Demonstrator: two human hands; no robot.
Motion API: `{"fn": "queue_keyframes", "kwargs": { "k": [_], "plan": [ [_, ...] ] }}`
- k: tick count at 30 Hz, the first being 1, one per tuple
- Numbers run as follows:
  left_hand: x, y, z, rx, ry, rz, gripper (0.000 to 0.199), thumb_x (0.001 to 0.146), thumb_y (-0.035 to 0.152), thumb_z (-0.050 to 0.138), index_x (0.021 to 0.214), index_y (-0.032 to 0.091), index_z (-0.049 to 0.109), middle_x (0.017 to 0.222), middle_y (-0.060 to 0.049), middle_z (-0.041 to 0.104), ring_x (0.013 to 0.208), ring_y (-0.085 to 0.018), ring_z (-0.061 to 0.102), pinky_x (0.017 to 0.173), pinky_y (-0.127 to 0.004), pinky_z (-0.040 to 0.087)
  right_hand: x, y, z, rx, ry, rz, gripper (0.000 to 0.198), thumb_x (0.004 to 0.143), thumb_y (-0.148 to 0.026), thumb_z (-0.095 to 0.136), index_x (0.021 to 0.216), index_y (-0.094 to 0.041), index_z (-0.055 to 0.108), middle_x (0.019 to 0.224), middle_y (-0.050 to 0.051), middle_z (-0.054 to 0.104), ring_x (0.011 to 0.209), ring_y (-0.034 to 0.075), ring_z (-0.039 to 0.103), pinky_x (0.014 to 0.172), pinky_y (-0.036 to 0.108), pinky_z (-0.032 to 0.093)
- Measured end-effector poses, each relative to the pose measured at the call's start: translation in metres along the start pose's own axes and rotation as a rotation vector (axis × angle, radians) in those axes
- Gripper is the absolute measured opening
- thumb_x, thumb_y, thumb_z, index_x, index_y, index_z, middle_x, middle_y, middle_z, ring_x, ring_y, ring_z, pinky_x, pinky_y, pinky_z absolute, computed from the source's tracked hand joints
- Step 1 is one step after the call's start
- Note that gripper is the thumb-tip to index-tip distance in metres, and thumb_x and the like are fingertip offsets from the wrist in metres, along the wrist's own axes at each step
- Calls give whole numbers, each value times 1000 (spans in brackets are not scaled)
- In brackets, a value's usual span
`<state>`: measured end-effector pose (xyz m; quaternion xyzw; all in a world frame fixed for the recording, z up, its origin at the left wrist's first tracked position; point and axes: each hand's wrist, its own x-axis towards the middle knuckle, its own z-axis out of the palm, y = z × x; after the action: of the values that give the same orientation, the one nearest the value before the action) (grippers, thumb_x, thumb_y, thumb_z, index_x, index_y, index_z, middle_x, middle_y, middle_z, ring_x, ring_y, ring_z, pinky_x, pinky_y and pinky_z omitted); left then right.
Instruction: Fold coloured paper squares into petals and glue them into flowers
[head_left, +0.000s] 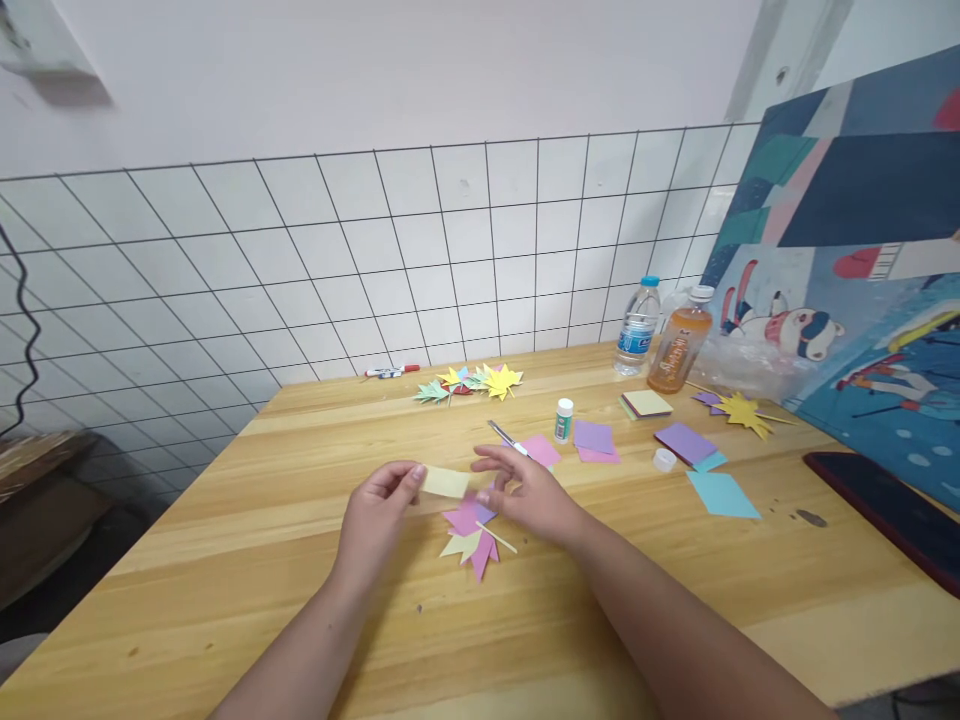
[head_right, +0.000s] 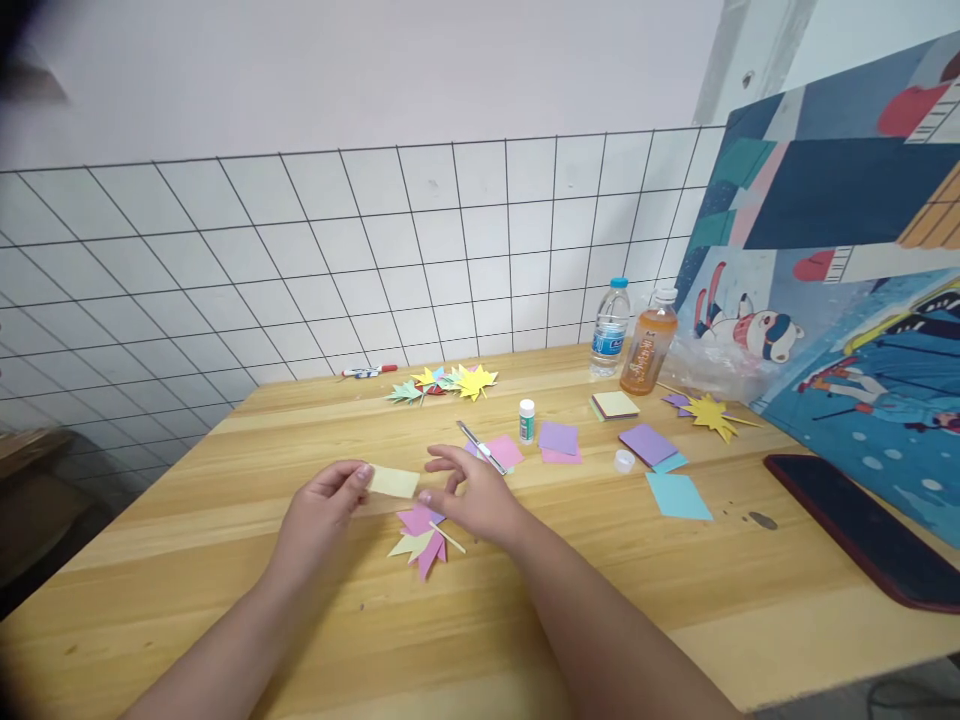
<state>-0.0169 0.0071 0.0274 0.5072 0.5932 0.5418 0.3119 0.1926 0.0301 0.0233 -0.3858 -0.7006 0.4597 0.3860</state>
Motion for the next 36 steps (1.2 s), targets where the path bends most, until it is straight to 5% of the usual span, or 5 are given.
{"fn": "queue_keyframes", "kwargs": {
  "k": [7,14,19,25,36],
  "plan": [
    [-17,-10,24,-384,-104,-132,29,67,43,70,78,17,64,72,-2,65,67,-16,59,67,-30,48,4,-2,21,354,53,257,28,66,-38,70,83,-16,63,72,2,64,57,11,55,42,19,36],
    [-20,4,14,523,-137,186,50,59,46,71,104,27,59,103,-4,60,101,-28,52,86,-42,38,9,-2,-7,272,284,103,24,73,-37,60,85,-17,65,70,1,60,57,10,48,51,22,37],
    [-23,3,10,851,-324,166,43,61,52,68,97,30,62,105,-3,61,103,-30,51,84,-42,35,6,-4,-27,259,134,166,31,72,-33,64,100,-18,63,68,-2,58,55,8,47,52,21,36],
    [-22,0,11,825,-470,195,22,73,34,59,93,32,67,102,-1,65,100,-25,55,83,-38,35,4,0,-22,250,-117,196,18,66,-30,71,75,-15,67,73,2,66,70,14,58,67,25,43],
    [-13,5,10,658,-308,276,25,80,44,52,77,26,69,89,-2,67,93,-24,56,83,-37,39,9,15,-12,-342,-287,-44,17,80,-19,55,82,-21,72,79,1,69,75,14,59,70,25,40]
  ]
}}
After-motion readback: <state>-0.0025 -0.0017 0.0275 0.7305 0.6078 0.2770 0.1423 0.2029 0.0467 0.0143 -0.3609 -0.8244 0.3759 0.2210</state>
